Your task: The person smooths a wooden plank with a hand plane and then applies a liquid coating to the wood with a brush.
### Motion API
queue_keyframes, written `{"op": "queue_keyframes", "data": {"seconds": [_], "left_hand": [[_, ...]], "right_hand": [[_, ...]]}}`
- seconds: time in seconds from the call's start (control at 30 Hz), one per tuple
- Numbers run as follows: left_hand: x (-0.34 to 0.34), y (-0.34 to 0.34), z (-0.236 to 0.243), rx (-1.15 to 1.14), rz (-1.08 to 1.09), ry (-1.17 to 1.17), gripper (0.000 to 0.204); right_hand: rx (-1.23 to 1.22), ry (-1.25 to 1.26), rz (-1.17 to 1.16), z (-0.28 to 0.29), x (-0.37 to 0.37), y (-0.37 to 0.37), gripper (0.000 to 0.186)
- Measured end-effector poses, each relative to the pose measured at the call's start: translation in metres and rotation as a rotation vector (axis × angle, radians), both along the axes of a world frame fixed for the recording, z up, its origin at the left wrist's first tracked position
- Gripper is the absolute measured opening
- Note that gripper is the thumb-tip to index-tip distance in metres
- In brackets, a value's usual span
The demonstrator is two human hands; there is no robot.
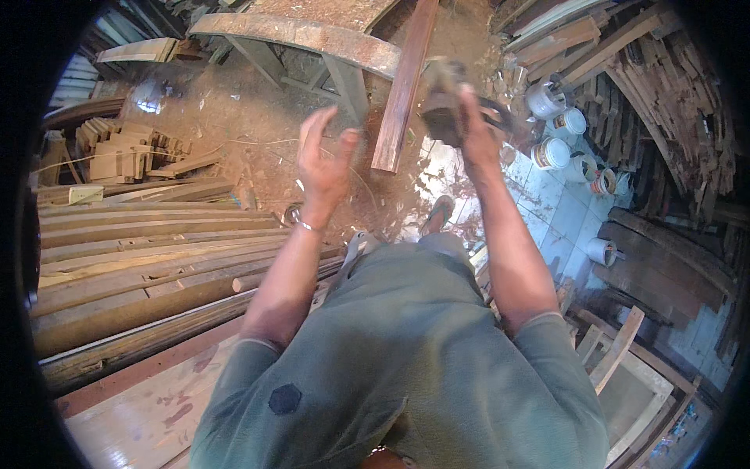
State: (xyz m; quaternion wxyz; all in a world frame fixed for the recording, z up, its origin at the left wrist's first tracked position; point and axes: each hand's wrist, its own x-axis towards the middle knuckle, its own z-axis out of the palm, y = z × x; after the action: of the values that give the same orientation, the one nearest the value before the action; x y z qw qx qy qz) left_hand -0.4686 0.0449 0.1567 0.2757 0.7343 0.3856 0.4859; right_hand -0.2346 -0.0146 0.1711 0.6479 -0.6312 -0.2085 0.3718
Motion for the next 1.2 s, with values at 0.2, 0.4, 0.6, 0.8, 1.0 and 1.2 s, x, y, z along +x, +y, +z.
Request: {"op": "queue_keyframes", "data": {"seconds": [0.2, 0.4, 0.6, 0.8, 1.0, 1.2], "left_hand": [[0.0, -0.049, -0.053, -0.6, -0.065, -0.043, 0.046], [0.028, -0.04, -0.076, -0.886, -0.042, -0.291, 0.038], [0.017, -0.01, -0.074, -0.999, 0.06, -0.375, 0.038], [-0.054, -0.064, -0.009, 0.086, -0.054, 0.07, 0.07], [-0.038, -0.083, 0.017, 0.078, -0.225, 0.342, 0.091], [-0.041, -0.067, -0.01, 0.084, -0.161, 0.332, 0.074]], "right_hand": [[0.186, 0.416, 0.01, 0.003, 0.028, -0.055, 0.049], [0.14, 0.496, -0.002, 0.006, 0.009, -0.068, 0.044], [-0.101, -0.289, 0.296, -0.005, -0.01, -0.074, 0.042], [0.025, -1.182, 0.494, 0.017, -0.067, -0.078, 0.052], [-0.28, -1.121, 0.672, 0.022, -0.099, -0.068, 0.057], [-0.372, -1.095, 0.662, 0.019, -0.114, -0.067, 0.056]]}}
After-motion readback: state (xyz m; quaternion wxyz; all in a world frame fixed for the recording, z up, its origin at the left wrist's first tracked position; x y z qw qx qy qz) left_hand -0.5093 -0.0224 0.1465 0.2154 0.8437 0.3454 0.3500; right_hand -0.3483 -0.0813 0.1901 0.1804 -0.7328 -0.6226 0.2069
